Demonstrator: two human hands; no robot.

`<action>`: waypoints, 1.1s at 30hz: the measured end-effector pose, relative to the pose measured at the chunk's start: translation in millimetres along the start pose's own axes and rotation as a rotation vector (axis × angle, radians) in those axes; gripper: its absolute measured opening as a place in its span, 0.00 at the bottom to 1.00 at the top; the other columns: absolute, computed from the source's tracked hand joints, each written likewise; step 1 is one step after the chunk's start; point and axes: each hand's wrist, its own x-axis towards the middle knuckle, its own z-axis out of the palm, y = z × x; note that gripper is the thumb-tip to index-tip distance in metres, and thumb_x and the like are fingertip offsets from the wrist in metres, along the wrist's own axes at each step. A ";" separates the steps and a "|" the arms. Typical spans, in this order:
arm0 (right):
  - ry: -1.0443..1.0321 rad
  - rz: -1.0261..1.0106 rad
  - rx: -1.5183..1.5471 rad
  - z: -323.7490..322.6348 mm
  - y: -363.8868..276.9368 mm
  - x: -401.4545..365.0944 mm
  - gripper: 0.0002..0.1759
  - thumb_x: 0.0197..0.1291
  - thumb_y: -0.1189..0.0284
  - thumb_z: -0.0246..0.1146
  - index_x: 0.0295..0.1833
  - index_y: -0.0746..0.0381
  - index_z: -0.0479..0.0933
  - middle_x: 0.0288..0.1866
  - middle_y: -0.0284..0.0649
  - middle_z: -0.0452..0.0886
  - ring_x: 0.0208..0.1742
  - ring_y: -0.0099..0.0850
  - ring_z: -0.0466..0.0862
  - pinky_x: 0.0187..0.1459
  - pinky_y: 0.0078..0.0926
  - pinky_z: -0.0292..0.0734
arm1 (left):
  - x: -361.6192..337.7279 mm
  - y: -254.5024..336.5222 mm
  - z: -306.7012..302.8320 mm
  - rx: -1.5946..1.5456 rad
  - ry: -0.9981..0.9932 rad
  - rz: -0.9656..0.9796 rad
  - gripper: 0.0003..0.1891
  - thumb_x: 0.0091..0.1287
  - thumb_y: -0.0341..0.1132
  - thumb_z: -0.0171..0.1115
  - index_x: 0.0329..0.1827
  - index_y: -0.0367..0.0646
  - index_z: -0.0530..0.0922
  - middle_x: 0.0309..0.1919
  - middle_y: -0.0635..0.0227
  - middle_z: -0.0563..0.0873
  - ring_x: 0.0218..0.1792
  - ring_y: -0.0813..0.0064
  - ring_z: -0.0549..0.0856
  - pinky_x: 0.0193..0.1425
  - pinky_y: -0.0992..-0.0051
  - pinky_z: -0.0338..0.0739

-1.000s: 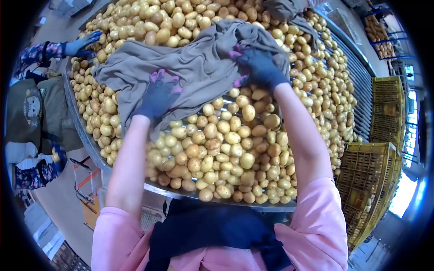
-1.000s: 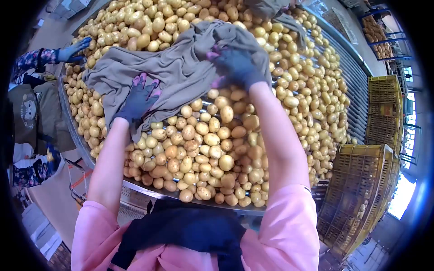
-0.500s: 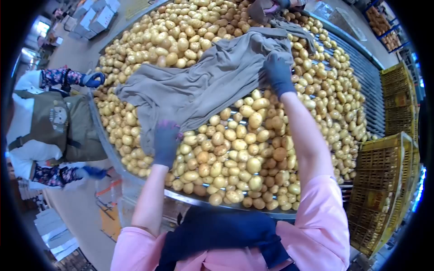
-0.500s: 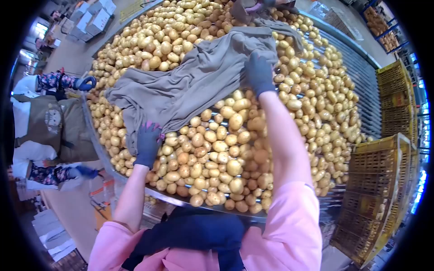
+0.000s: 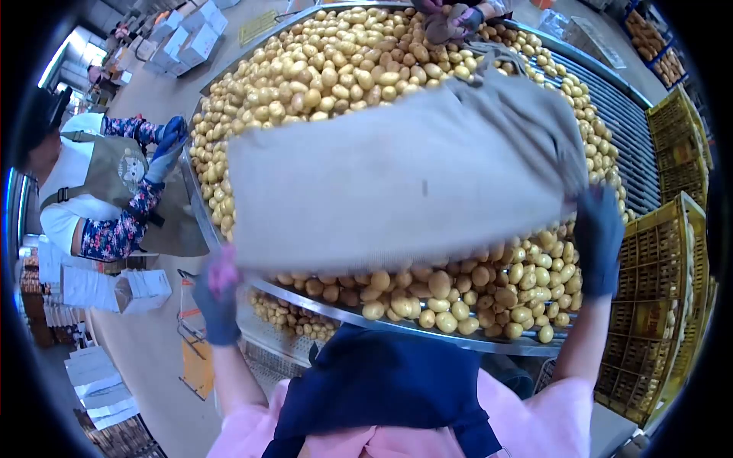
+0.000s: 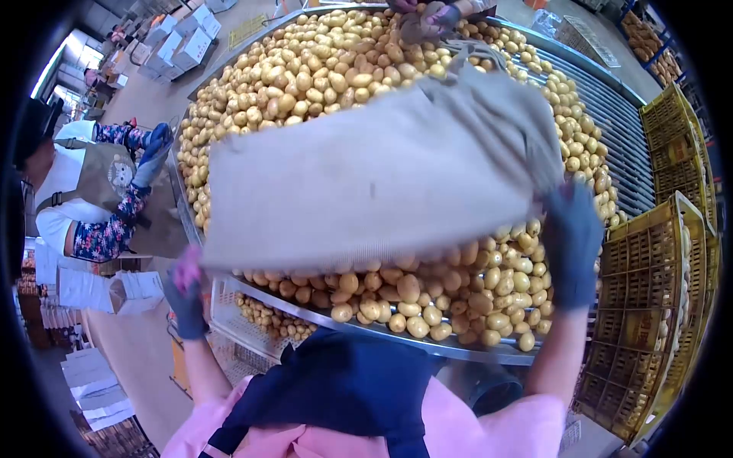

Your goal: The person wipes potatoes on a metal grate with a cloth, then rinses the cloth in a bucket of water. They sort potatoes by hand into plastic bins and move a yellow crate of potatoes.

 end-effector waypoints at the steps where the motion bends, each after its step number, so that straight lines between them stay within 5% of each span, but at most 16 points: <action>1: -0.160 0.055 0.035 -6.9 -5.0 -35.5 0.10 0.48 0.82 0.59 0.33 0.54 0.78 0.32 0.36 0.74 0.33 0.37 0.77 0.33 0.35 0.74 | -23.4 -13.3 -1.7 0.003 -0.105 -0.085 0.26 0.64 0.46 0.59 0.58 0.36 0.74 0.46 0.61 0.81 0.45 0.73 0.79 0.50 0.72 0.73; 4: -0.616 0.202 0.587 -2.7 -24.0 -96.7 0.31 0.45 0.58 0.71 0.58 0.51 0.75 0.52 0.49 0.74 0.56 0.47 0.73 0.57 0.39 0.68 | -81.9 -104.0 17.3 0.309 -0.251 -0.180 0.31 0.61 0.49 0.61 0.64 0.38 0.69 0.57 0.50 0.74 0.57 0.60 0.74 0.61 0.61 0.67; 5: -0.680 0.160 0.386 8.7 -35.2 -105.6 0.39 0.46 0.50 0.69 0.65 0.51 0.69 0.61 0.51 0.69 0.62 0.51 0.67 0.65 0.46 0.57 | -85.1 -117.1 32.5 0.575 -0.216 0.078 0.35 0.60 0.52 0.61 0.65 0.39 0.67 0.60 0.48 0.70 0.61 0.55 0.70 0.64 0.55 0.60; 6: -0.540 0.045 0.233 27.2 -53.1 -100.6 0.37 0.47 0.53 0.70 0.63 0.56 0.70 0.60 0.51 0.68 0.61 0.50 0.66 0.63 0.44 0.58 | -91.7 -126.8 52.2 0.832 -0.176 0.339 0.38 0.59 0.55 0.61 0.67 0.39 0.65 0.62 0.47 0.67 0.65 0.50 0.66 0.67 0.48 0.54; 7: -0.345 0.016 0.272 57.7 -71.2 -99.9 0.36 0.51 0.52 0.67 0.63 0.57 0.69 0.61 0.50 0.67 0.61 0.50 0.66 0.63 0.47 0.57 | -87.7 -127.1 77.5 0.792 -0.201 0.293 0.39 0.57 0.57 0.62 0.67 0.43 0.65 0.63 0.47 0.65 0.66 0.48 0.62 0.68 0.43 0.49; 8: -0.414 0.101 0.474 74.2 -94.6 -83.5 0.34 0.53 0.53 0.65 0.64 0.56 0.68 0.60 0.50 0.68 0.61 0.50 0.66 0.62 0.48 0.57 | -80.5 -120.9 104.2 0.750 -0.226 0.248 0.41 0.54 0.60 0.63 0.68 0.47 0.65 0.64 0.47 0.64 0.68 0.45 0.59 0.68 0.38 0.44; 9: -0.500 0.141 0.638 101.5 -119.3 -77.5 0.34 0.53 0.50 0.63 0.64 0.54 0.69 0.65 0.50 0.65 0.67 0.52 0.62 0.65 0.59 0.50 | -75.0 -106.2 130.1 0.742 -0.223 0.243 0.41 0.54 0.60 0.63 0.68 0.47 0.65 0.64 0.47 0.64 0.68 0.45 0.59 0.68 0.38 0.44; 11: -0.474 0.069 0.382 124.1 -190.5 -73.9 0.33 0.55 0.47 0.57 0.63 0.52 0.70 0.74 0.51 0.54 0.75 0.57 0.48 0.62 0.78 0.31 | -60.5 -82.0 166.9 0.806 -0.229 0.142 0.39 0.52 0.58 0.66 0.67 0.56 0.66 0.67 0.46 0.56 0.69 0.41 0.53 0.67 0.34 0.41; 15: -0.754 -0.224 0.296 168.1 -245.5 1.8 0.24 0.54 0.57 0.59 0.55 0.55 0.76 0.69 0.55 0.62 0.72 0.57 0.54 0.62 0.77 0.36 | -21.1 -108.1 195.7 0.829 -0.243 0.057 0.39 0.50 0.56 0.67 0.68 0.61 0.65 0.70 0.43 0.50 0.69 0.36 0.50 0.63 0.29 0.41; 16: -0.364 -0.132 0.405 208.2 -257.6 -2.0 0.20 0.54 0.59 0.58 0.49 0.57 0.78 0.65 0.52 0.67 0.68 0.58 0.59 0.63 0.74 0.41 | -3.7 -98.8 199.3 0.812 -0.220 0.044 0.38 0.53 0.54 0.65 0.69 0.61 0.64 0.69 0.42 0.52 0.68 0.36 0.52 0.63 0.28 0.43; 19: -0.400 0.073 0.479 206.3 -270.2 33.5 0.20 0.57 0.60 0.56 0.53 0.57 0.75 0.66 0.51 0.67 0.68 0.57 0.61 0.63 0.73 0.43 | 21.3 -80.7 210.2 0.834 -0.248 -0.146 0.36 0.58 0.52 0.62 0.70 0.59 0.61 0.69 0.41 0.54 0.67 0.34 0.54 0.63 0.29 0.47; 21: -0.270 0.008 0.592 200.9 -268.6 7.3 0.24 0.57 0.61 0.56 0.60 0.53 0.71 0.68 0.49 0.64 0.69 0.55 0.61 0.63 0.73 0.41 | -5.0 -114.7 206.2 0.895 -0.171 0.149 0.35 0.61 0.53 0.58 0.71 0.55 0.60 0.68 0.40 0.56 0.66 0.33 0.57 0.62 0.30 0.49; 24: -0.378 -0.197 0.409 146.5 -237.0 -43.6 0.31 0.51 0.59 0.62 0.64 0.42 0.68 0.66 0.48 0.64 0.63 0.63 0.63 0.60 0.67 0.55 | -50.3 -86.7 168.3 0.824 -0.342 0.187 0.35 0.63 0.50 0.55 0.72 0.49 0.58 0.66 0.32 0.57 0.67 0.29 0.53 0.66 0.32 0.43; 26: -0.590 -0.100 0.381 128.3 -231.9 -57.6 0.31 0.49 0.59 0.63 0.64 0.41 0.68 0.67 0.52 0.60 0.62 0.68 0.61 0.57 0.67 0.59 | -56.6 -74.3 163.7 0.850 -0.428 0.166 0.32 0.62 0.51 0.57 0.68 0.52 0.65 0.64 0.32 0.59 0.67 0.28 0.53 0.65 0.31 0.41; 29: -0.698 -0.046 0.333 146.5 -243.7 -26.8 0.32 0.49 0.59 0.63 0.64 0.43 0.68 0.68 0.55 0.58 0.64 0.69 0.59 0.58 0.67 0.59 | -33.6 -77.0 180.1 0.806 -0.478 0.216 0.22 0.58 0.57 0.59 0.55 0.65 0.78 0.55 0.40 0.71 0.63 0.37 0.63 0.61 0.31 0.51; 33: -0.510 0.042 0.363 229.8 -259.6 46.3 0.32 0.52 0.58 0.61 0.65 0.45 0.67 0.73 0.59 0.51 0.66 0.69 0.57 0.58 0.66 0.60 | 59.5 -93.3 236.6 0.785 -0.312 0.260 0.24 0.60 0.54 0.59 0.53 0.48 0.78 0.54 0.51 0.75 0.56 0.46 0.72 0.59 0.37 0.57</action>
